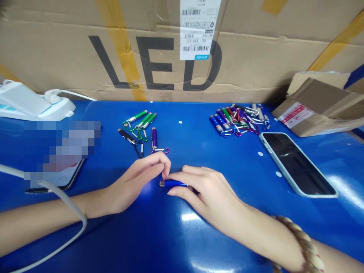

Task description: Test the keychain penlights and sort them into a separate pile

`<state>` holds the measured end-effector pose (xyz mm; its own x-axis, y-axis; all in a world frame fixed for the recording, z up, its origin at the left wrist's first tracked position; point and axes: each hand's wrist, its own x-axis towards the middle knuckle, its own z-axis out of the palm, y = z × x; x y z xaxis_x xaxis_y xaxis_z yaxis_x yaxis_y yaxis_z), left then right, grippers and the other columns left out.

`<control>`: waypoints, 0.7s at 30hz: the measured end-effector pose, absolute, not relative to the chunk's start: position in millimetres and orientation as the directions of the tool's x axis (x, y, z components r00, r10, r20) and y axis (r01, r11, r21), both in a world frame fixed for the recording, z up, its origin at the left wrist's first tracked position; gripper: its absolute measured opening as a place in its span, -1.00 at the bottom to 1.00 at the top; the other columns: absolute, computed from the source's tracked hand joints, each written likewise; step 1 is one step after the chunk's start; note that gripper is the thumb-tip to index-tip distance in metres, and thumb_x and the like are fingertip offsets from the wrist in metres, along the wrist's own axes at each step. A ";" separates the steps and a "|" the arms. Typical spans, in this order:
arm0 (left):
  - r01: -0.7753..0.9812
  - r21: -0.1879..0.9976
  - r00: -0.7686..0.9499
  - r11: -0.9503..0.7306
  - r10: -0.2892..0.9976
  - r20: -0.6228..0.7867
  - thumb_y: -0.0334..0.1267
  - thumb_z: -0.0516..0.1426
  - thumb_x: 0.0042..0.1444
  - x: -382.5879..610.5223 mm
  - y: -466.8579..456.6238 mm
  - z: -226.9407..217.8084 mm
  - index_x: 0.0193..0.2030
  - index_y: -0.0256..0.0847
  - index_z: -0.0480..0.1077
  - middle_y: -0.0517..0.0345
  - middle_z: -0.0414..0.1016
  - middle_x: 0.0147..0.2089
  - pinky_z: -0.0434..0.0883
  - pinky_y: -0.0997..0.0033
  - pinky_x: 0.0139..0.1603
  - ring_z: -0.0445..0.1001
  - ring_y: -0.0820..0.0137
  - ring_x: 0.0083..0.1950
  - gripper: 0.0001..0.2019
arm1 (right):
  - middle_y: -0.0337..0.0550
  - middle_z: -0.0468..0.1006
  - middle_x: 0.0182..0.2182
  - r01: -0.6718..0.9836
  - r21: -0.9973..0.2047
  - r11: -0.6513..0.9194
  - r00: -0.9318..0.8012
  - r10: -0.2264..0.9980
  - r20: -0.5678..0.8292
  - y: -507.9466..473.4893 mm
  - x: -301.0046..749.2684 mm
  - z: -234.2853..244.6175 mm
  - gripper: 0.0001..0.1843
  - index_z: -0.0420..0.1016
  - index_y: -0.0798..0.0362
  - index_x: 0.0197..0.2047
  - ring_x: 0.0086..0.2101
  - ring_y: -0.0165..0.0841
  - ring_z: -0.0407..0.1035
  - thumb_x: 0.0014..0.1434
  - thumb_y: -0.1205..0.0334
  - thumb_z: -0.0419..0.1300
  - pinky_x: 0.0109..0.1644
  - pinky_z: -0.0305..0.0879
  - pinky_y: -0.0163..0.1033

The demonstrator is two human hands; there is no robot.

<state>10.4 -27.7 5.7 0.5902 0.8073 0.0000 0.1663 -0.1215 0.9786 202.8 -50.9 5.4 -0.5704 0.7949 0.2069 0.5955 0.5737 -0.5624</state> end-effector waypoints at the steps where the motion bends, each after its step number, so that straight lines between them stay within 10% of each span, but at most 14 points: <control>1: 0.162 0.980 0.591 -0.117 0.807 -0.002 -0.25 -0.12 0.28 10.7 -27.7 6.6 -0.40 -0.22 0.22 0.23 0.26 -0.37 0.21 0.46 -0.22 0.26 0.46 -0.29 -0.75 | -0.20 0.56 -0.39 0.590 -0.563 0.579 -0.574 0.791 0.213 -51.2 202.6 6.2 -0.74 0.54 0.01 -0.19 -0.39 -0.40 0.45 0.27 0.11 0.05 -0.28 0.32 -0.35; 21: 0.172 0.976 0.603 -0.130 0.798 0.000 -0.24 -0.11 0.28 10.8 -28.9 7.5 -0.40 -0.22 0.21 0.24 0.24 -0.37 0.19 0.46 -0.21 0.24 0.46 -0.30 -0.75 | -0.29 0.53 -0.48 0.615 -0.613 0.495 -0.508 0.844 0.172 -52.5 201.9 6.4 -0.80 0.54 -0.01 -0.34 -0.52 -0.48 0.37 0.10 0.03 0.25 -0.47 0.19 -0.40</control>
